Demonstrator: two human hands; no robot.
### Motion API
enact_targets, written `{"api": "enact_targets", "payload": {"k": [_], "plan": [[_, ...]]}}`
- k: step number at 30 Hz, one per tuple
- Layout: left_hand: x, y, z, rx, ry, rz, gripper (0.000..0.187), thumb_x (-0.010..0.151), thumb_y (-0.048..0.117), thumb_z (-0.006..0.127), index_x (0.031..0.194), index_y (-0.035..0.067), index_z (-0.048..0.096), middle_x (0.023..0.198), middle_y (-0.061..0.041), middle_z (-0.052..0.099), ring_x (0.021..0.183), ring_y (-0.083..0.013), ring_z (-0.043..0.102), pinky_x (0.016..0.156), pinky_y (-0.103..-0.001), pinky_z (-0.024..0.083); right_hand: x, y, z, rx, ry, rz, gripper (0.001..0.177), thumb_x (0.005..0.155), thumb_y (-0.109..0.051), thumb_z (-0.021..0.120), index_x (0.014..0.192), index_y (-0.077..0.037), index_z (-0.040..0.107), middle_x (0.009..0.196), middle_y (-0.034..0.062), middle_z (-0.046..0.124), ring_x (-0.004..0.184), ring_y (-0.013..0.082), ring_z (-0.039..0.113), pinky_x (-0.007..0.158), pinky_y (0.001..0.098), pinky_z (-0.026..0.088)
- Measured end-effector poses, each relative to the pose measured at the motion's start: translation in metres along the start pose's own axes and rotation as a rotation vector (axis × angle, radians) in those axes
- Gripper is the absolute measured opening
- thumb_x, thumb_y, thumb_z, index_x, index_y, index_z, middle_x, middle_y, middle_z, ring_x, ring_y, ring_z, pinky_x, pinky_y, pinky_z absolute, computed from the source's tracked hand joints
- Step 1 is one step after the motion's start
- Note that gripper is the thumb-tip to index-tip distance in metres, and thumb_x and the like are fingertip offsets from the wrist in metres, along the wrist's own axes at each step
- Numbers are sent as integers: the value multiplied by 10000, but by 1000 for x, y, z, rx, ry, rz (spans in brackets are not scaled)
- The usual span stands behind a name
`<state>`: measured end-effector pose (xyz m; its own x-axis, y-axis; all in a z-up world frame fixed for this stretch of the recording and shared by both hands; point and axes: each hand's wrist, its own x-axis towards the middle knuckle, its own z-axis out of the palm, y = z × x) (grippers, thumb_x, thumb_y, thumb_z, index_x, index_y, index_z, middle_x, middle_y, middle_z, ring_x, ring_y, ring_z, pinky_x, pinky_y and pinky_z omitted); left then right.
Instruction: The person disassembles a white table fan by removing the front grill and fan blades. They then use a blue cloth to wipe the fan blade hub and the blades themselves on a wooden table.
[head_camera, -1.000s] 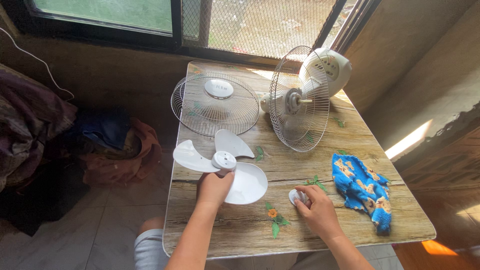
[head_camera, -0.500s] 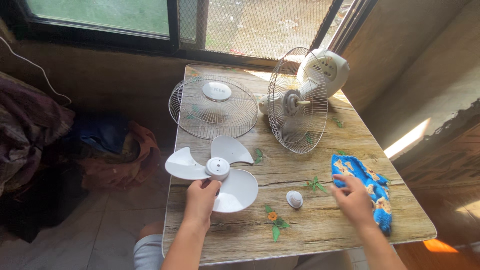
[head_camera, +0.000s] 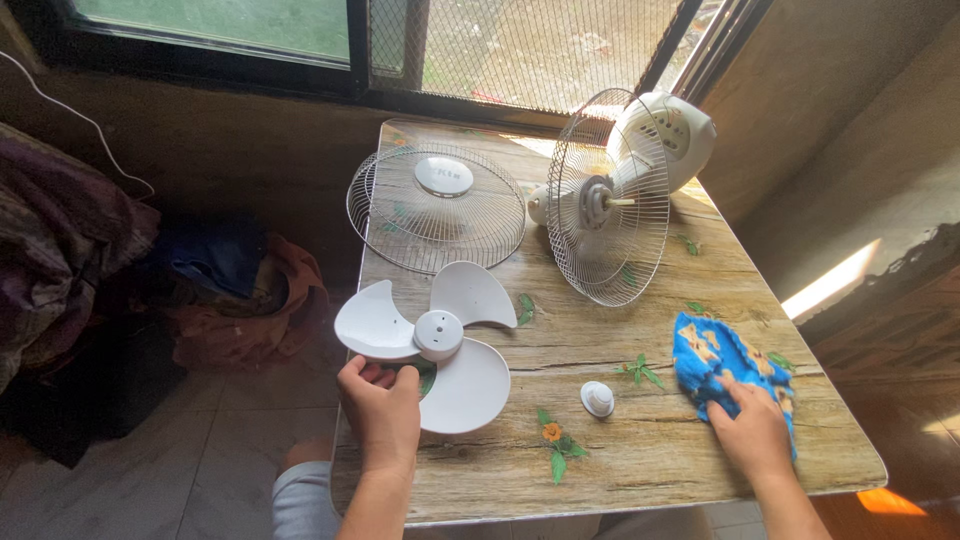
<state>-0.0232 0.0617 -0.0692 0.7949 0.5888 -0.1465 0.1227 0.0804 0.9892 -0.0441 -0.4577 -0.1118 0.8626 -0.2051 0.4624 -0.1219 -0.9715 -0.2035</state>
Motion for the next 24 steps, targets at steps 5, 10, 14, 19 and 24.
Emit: {"api": "enact_targets", "payload": {"k": [5, 10, 14, 19, 24], "plan": [[-12, 11, -2, -5, 72, 77, 741, 769, 77, 697, 1394, -46, 320, 1362, -224, 374, 1193, -297, 565, 983, -390, 512, -11, -19, -2, 46, 32, 46, 348, 843, -248, 721, 1166, -130, 776, 1113, 125, 710, 1055, 319, 671, 956, 404, 531], [-47, 30, 1, 378, 124, 695, 659, 718, -1, 687, 1330, -20, 441, 1324, -278, 415, 1256, -444, 469, 1066, -492, 424, -23, -49, -9, 92, 23, 57, 325, 836, -222, 725, 1144, -137, 779, 1051, 107, 698, 988, 298, 671, 900, 392, 535], [-76, 35, 25, 411, -183, 983, 551, 737, 11, 681, 1262, 29, 516, 1284, -224, 475, 1248, -418, 499, 1028, -503, 449, -29, -72, -13, 125, 51, -31, 323, 817, -194, 727, 1132, -152, 784, 1034, 86, 692, 993, 290, 655, 904, 393, 526], [-109, 19, 66, 374, -629, 994, 425, 767, 48, 678, 1189, 69, 628, 1310, -165, 537, 1255, -357, 518, 1025, -474, 459, -29, -101, -23, 164, -19, -42, 334, 804, -178, 723, 1132, -158, 784, 1041, 81, 682, 996, 295, 645, 892, 394, 521], [-118, -6, 105, 483, -823, 1017, 557, 793, 132, 695, 1339, 57, 614, 1424, -211, 496, 1336, -389, 456, 1060, -496, 396, -27, -120, -31, 215, -77, -114, 362, 781, -181, 736, 1140, -165, 779, 1041, 88, 681, 996, 292, 648, 899, 396, 519]]}}
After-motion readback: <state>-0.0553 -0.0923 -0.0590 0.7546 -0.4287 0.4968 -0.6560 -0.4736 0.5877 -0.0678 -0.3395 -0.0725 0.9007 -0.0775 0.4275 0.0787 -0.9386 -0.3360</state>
